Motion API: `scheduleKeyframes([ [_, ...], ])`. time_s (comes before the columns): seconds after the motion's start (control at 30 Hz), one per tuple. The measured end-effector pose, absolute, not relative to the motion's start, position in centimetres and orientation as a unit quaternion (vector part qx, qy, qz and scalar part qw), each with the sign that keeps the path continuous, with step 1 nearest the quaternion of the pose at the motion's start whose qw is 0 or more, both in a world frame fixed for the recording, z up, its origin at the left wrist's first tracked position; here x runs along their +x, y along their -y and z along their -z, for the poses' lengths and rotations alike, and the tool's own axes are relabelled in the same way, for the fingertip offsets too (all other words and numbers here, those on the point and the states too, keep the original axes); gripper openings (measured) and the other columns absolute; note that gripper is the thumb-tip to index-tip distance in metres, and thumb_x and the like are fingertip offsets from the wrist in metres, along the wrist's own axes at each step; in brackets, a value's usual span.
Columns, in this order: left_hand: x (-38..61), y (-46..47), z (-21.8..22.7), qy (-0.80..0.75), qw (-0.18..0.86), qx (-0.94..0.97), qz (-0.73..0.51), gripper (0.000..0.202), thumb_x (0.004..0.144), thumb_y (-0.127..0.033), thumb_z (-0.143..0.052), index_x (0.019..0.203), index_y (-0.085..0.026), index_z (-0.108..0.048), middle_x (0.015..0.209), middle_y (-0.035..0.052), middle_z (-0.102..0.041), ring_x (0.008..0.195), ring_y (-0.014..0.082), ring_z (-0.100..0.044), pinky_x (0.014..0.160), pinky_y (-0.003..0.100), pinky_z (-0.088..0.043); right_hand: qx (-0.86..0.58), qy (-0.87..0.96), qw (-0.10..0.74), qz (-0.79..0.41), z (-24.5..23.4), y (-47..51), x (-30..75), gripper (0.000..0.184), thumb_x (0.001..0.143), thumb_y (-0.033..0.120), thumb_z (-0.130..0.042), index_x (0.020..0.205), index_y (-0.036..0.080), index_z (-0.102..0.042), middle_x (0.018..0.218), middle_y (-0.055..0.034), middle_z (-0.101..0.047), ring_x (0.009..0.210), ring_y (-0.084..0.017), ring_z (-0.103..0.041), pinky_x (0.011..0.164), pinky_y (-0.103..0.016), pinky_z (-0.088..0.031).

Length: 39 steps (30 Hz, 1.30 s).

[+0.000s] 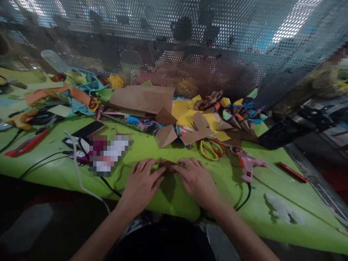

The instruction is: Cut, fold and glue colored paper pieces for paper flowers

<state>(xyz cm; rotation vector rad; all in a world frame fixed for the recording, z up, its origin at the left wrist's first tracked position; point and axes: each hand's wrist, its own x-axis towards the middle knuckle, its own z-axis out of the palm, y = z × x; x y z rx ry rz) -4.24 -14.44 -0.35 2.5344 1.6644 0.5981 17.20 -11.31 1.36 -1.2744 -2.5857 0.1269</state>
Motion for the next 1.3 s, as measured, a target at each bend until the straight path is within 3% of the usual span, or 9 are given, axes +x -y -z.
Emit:
scheduleKeyframes([
  [0.2,-4.3,14.3,1.0,-0.538,0.037,0.819,-0.195,0.031,0.095,-0.025,-0.053,0.124,-0.027,-0.062,0.124,0.0097,-0.057,0.122,0.0296,-0.047,0.099,0.05,-0.044,-0.469,0.861,0.193,-0.036,-1.4,11.0,20.2,0.032,0.096,0.018,-0.046,0.119,0.021,-0.067,0.113,-0.0121,-0.064,0.104,-0.028,-0.057,0.089,-0.047,-0.046],
  [0.73,-4.2,14.3,1.2,-0.535,0.041,0.821,-0.195,0.038,0.09,-0.017,-0.056,0.126,-0.027,-0.06,0.123,0.0101,-0.057,0.123,0.0305,-0.046,0.099,0.052,-0.044,-0.473,0.863,0.176,-0.034,-0.1,11.8,21.0,0.038,0.094,0.014,-0.046,0.125,0.026,-0.066,0.113,-0.0119,-0.063,0.105,-0.028,-0.058,0.09,-0.048,-0.049],
  [1.3,-4.3,14.3,1.4,-0.532,0.044,0.821,-0.201,0.036,0.093,-0.021,-0.053,0.128,-0.027,-0.059,0.124,0.0103,-0.056,0.124,0.0299,-0.045,0.101,0.05,-0.043,-0.456,0.88,0.131,0.0,-0.6,12.2,20.5,0.04,0.092,0.012,-0.044,0.123,0.024,-0.068,0.116,-0.0131,-0.065,0.103,-0.028,-0.06,0.087,-0.046,-0.049],
])
